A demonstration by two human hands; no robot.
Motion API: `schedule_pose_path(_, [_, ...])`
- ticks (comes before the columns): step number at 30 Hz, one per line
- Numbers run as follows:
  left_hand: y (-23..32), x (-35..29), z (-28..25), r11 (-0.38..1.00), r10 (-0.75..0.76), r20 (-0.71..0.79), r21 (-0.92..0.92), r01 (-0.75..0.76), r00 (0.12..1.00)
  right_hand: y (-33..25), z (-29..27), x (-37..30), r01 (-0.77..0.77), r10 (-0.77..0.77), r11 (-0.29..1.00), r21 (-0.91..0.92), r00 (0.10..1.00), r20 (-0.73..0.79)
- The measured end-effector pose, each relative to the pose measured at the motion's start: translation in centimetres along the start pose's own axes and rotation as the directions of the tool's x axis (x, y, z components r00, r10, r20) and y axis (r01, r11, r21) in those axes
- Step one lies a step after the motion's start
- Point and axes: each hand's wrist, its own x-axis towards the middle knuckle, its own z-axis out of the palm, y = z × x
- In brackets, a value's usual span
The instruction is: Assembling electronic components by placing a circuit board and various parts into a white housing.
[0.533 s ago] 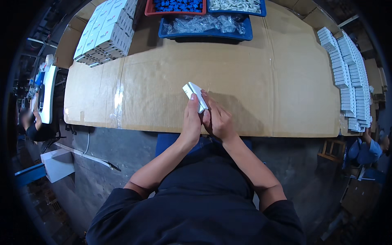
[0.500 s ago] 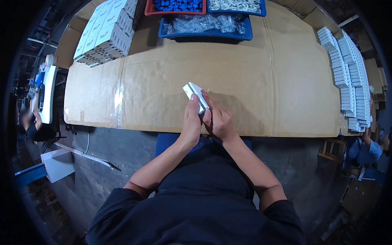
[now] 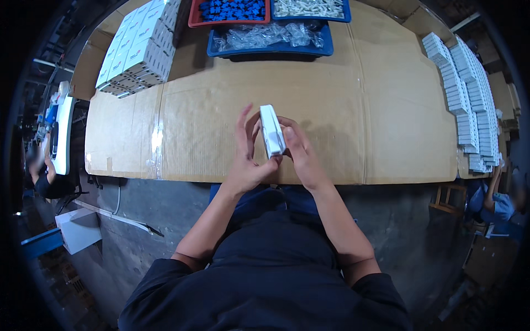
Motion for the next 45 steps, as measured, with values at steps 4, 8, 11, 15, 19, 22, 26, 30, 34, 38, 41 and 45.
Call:
schedule_pose_path(4, [0.2, -0.3, -0.4, 0.989, -0.006, 0.083, 0.145, -0.006, 0.997, 0.5, -0.6, 0.8, -0.069, 0.069, 0.998, 0.002, 0.998, 0.006])
schedule_pose_path(8, [1.5, 0.1, 0.9, 0.844, -0.383, -0.009, -0.41, 0.346, 0.924, 1.5, 0.1, 0.6, 0.168, -0.166, 0.986, -0.019, 0.983, 0.079])
schedule_pose_path(11, [1.1, -0.1, 1.2, 0.874, -0.386, -0.022, -0.33, 0.358, 0.922, 2.6, 1.1, 0.1, 0.193, -0.194, 0.974, -0.118, 0.981, 0.001])
schedule_pose_path(15, [1.0, -0.4, 1.1, 0.87, -0.4, -0.045, -0.332, 0.364, 0.915, 2.9, 1.2, 0.1, 0.324, -0.319, 0.885, -0.333, 0.945, 0.072])
schedule_pose_path(19, [-0.7, -0.8, 0.9, 0.942, -0.212, -0.086, -0.282, 0.18, 0.973, 2.7, 1.2, 0.1, 0.425, -0.42, 0.722, -0.545, 0.896, 0.142])
schedule_pose_path(22, [-1.2, -1.0, 0.7, 0.965, -0.16, -0.09, -0.222, 0.137, 0.983, 2.7, 1.2, 0.0, 0.452, -0.442, 0.69, -0.566, 0.882, 0.165])
schedule_pose_path(26, [-1.4, -1.2, 0.7, 0.968, -0.155, -0.078, -0.211, 0.136, 0.985, 3.0, 1.2, 0.0, 0.493, -0.488, 0.646, -0.583, 0.854, 0.183])
schedule_pose_path(30, [-1.2, -1.3, 0.8, 0.971, -0.149, -0.08, -0.201, 0.13, 0.986, 3.4, 1.4, -0.1, 0.496, -0.502, 0.653, -0.572, 0.849, 0.163])
schedule_pose_path(34, [-1.0, -1.3, 0.8, 0.983, -0.096, -0.092, -0.167, 0.08, 0.991, 3.2, 1.6, -0.1, 0.506, -0.503, 0.662, -0.552, 0.847, 0.172])
schedule_pose_path(38, [-0.2, -1.0, 1.5, 0.989, -0.024, -0.159, -0.147, 0.0, 0.987, 2.8, 1.5, 0.5, 0.547, -0.55, 0.711, -0.442, 0.824, 0.134])
schedule_pose_path(41, [0.5, -0.9, 1.7, 0.995, 0.056, -0.144, -0.071, -0.067, 0.988, 4.2, 1.6, 0.7, 0.415, -0.444, 0.88, -0.231, 0.891, -0.091])
schedule_pose_path(45, [1.3, -1.2, 2.3, 0.974, 0.045, -0.081, -0.217, -0.062, 0.996, 5.6, -0.8, 0.3, -0.294, 0.342, 0.868, 0.401, 0.938, -0.052])
